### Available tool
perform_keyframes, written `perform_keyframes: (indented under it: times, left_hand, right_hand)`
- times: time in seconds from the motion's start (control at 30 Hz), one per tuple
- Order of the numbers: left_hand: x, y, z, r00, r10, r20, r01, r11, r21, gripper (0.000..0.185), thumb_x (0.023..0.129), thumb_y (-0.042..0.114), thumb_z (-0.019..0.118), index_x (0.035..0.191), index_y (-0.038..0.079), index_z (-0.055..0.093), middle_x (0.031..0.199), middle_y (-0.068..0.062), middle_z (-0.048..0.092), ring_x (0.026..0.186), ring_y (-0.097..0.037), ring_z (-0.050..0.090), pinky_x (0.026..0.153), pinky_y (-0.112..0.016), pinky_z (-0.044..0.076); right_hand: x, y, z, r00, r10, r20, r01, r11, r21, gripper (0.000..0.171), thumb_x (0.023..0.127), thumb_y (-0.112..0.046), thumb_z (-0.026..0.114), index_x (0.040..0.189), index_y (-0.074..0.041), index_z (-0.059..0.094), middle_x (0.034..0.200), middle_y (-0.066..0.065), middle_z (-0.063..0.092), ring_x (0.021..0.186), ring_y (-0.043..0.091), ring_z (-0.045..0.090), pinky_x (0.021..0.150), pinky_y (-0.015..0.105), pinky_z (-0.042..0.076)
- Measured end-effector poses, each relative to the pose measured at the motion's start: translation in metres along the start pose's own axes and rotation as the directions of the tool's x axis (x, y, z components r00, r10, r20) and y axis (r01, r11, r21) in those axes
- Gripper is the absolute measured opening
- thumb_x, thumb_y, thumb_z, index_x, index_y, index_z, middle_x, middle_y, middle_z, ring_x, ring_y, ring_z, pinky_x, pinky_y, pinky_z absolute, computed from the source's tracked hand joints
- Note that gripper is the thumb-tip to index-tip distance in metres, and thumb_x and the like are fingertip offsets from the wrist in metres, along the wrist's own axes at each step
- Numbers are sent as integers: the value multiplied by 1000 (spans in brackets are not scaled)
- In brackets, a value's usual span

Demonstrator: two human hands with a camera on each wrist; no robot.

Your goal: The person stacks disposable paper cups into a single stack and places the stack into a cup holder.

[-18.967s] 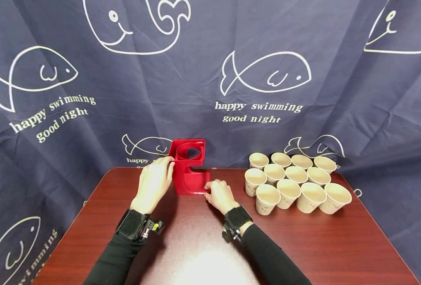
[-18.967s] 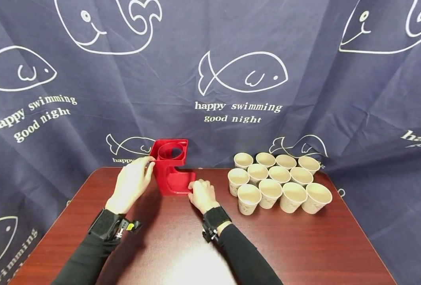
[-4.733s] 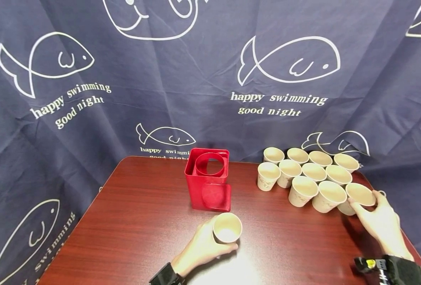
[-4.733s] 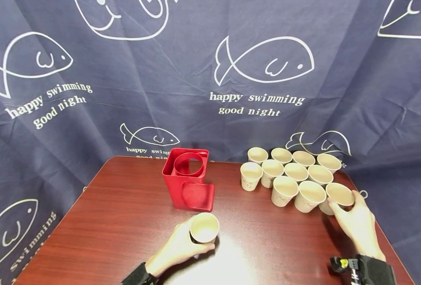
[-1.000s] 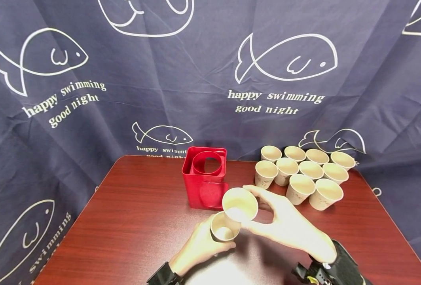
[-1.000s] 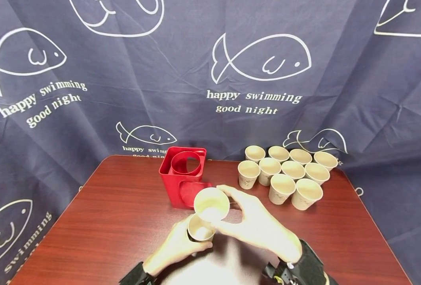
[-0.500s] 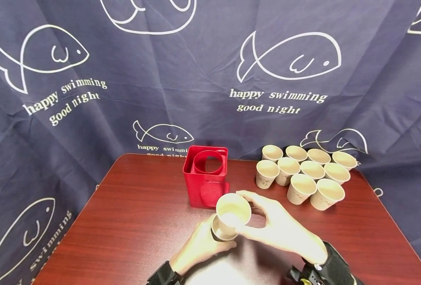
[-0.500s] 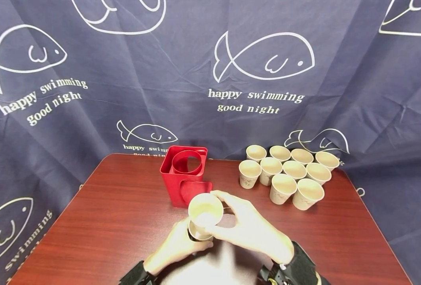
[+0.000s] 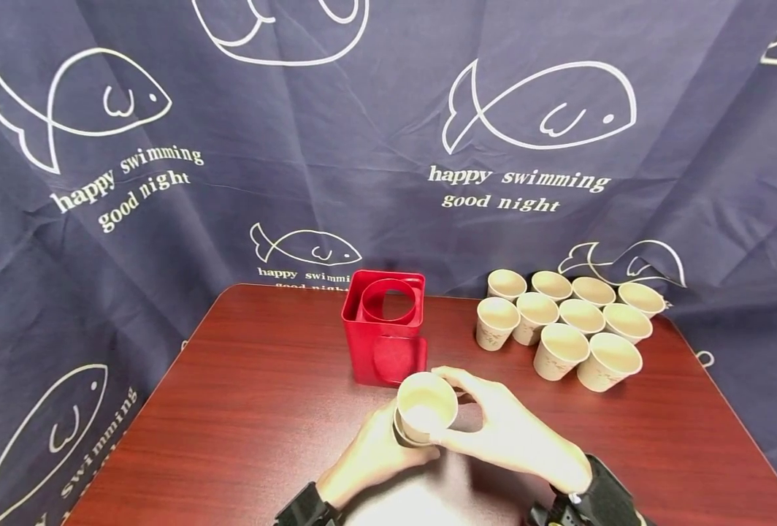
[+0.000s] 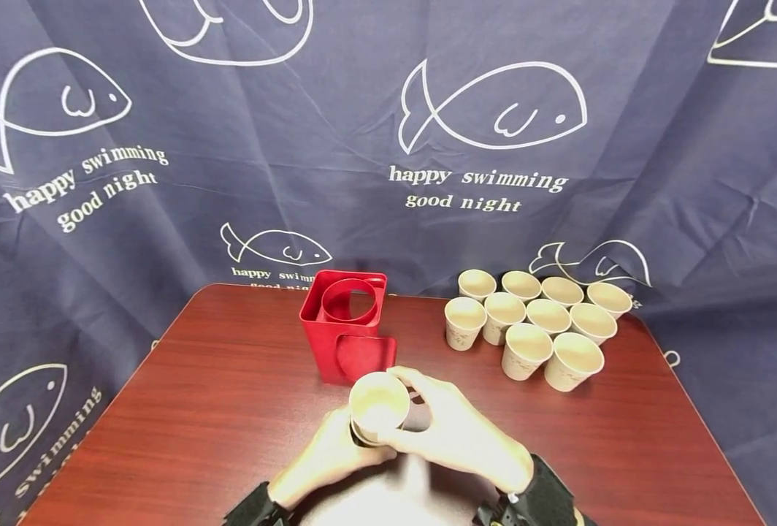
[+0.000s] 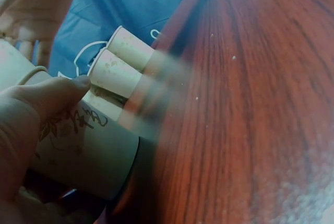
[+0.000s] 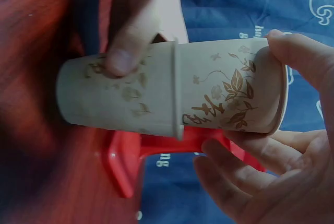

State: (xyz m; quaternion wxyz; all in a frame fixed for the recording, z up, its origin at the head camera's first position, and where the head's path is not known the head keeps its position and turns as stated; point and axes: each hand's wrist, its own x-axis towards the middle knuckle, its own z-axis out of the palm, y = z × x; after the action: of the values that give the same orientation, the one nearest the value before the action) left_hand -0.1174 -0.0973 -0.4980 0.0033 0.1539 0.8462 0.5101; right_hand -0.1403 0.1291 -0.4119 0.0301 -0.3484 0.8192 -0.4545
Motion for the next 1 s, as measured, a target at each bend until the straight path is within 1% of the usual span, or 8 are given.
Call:
perform_keyframes:
  times: [0.03,0.1,0.2,0.37,0.53,0.63,0.8,1.0]
  left_hand:
    - [0,0,0,1000,-1,1,1,1000,2,71,70,38,95,132,32,61,116,17,69,101,-2,65,94,-29,54]
    - [0,0,0,1000,1,-3,-1,1000,12,72,69,37,95,132,32,61,116,17,69,101,-2,64,93,-29,54]
    - [0,0,0,1000,13,-8,-13,1000,24,71,69,37,94,131,32,61,113,16,70,98,-2,64,91,-29,54]
    - [1,-2,0,999,36,-7,-35,999,35,71,70,36,94,132,30,60,111,14,71,98,-2,65,90,-29,55]
    - [1,-1,0,999,44,-8,-44,999,24,73,70,32,94,134,26,60,115,10,72,102,-4,65,93,-31,55]
    - [1,0,-1,999,40,-4,-40,999,14,75,69,31,94,135,26,60,116,9,72,104,-5,66,94,-31,55]
    - [1,1,-1,999,39,-2,-39,999,31,76,70,34,94,137,25,60,116,8,72,104,-5,66,93,-32,56]
    - [0,0,-1,999,36,-1,-36,999,33,74,70,31,93,137,21,61,114,6,73,102,-6,66,91,-32,56]
  right_hand:
    - [0,0,1,1000,12,9,-12,1000,-28,65,86,-43,83,144,-35,53,133,-20,63,117,5,63,100,32,53]
    - [0,1,1,998,53,32,-52,998,-46,62,86,-48,81,141,-40,54,128,-24,64,111,2,64,98,32,54]
    - [0,3,3,997,64,48,-63,998,-21,60,87,-49,80,141,-40,54,128,-23,64,113,3,64,100,34,53]
    - [-1,9,10,999,33,34,-33,999,-18,61,88,-48,80,141,-35,55,132,-20,63,118,5,63,102,36,53]
    - [-3,17,16,1000,7,24,-7,1000,-15,65,88,-44,81,144,-27,54,137,-16,61,123,8,62,104,34,53]
    - [-4,21,20,1000,-10,18,11,1000,-27,66,88,-42,82,144,-22,54,137,-12,62,123,10,63,103,36,54]
    - [-5,27,24,999,-27,23,28,999,-44,65,88,-40,82,142,-17,55,133,-8,64,119,11,65,100,35,56]
    - [-6,29,27,1000,-4,28,5,999,-40,68,87,-42,82,144,-17,54,136,-8,62,121,11,64,101,34,56]
